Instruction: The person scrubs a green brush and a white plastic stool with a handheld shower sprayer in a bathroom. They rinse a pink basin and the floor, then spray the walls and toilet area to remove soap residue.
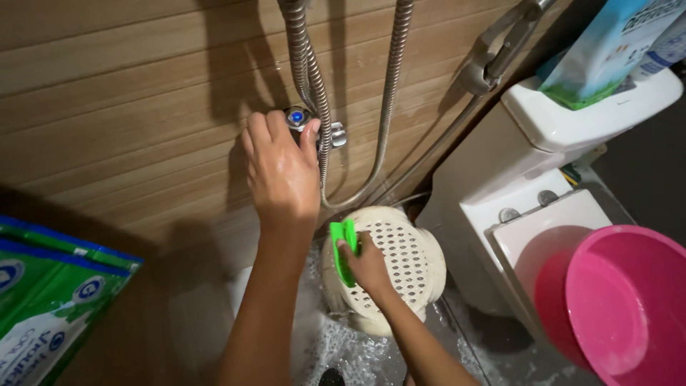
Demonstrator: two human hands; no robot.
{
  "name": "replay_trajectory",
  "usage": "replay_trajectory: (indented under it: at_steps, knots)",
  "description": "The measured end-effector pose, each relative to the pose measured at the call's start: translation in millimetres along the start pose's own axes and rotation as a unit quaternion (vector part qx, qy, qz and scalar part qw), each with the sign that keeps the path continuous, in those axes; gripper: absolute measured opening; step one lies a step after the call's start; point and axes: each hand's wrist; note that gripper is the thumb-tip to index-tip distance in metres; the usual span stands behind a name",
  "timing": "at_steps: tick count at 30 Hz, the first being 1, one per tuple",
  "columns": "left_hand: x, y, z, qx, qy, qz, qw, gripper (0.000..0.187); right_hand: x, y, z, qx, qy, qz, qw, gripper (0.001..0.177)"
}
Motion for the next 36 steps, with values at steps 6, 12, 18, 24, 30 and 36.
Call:
replay_trajectory:
  at_steps: [6, 12, 18, 24, 30, 36]
  knots:
    - [-5, 0, 0, 0.030, 0.048, 0.010, 0.998, 0.034, -44, -6, 24, 0.029, -0.034, -0.074, 0.996, 0.038]
    - [-83, 131, 41, 0.074, 0.223, -0.174, 0.956, 0.024, -73, -12, 43, 0.022, -0.238, -0.130, 0.962, 0.034]
    - [-181, 356, 127, -0.226, -0.063, -0.378, 0.896, 0.047, 33, -22, 35, -0.008, -0.034, -0.081, 0.996, 0.038]
    - [-210, 396, 182, -0.357, -0.029, -0.422, 0.833, 0.049, 172, -22, 17, -0.068, 0.072, -0.052, 0.994, 0.046]
    - [-269, 433, 198, -0.323, 0.334, -0.629, 0.624, 0.022, 143, 5, 56, -0.145, 0.088, -0.034, 0.985, 0.060]
    - [-337, 426, 191, -0.237, 0.263, -0.566, 0.744, 0.052, 108, 38, 99, -0.142, 0.153, -0.186, 0.960, 0.055]
Point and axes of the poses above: each hand's wrist, its own y-axis away from the middle knuckle, its own z-axis out of the palm, x = y × z, and after that the axes turned 10 degrees about x, right-handed
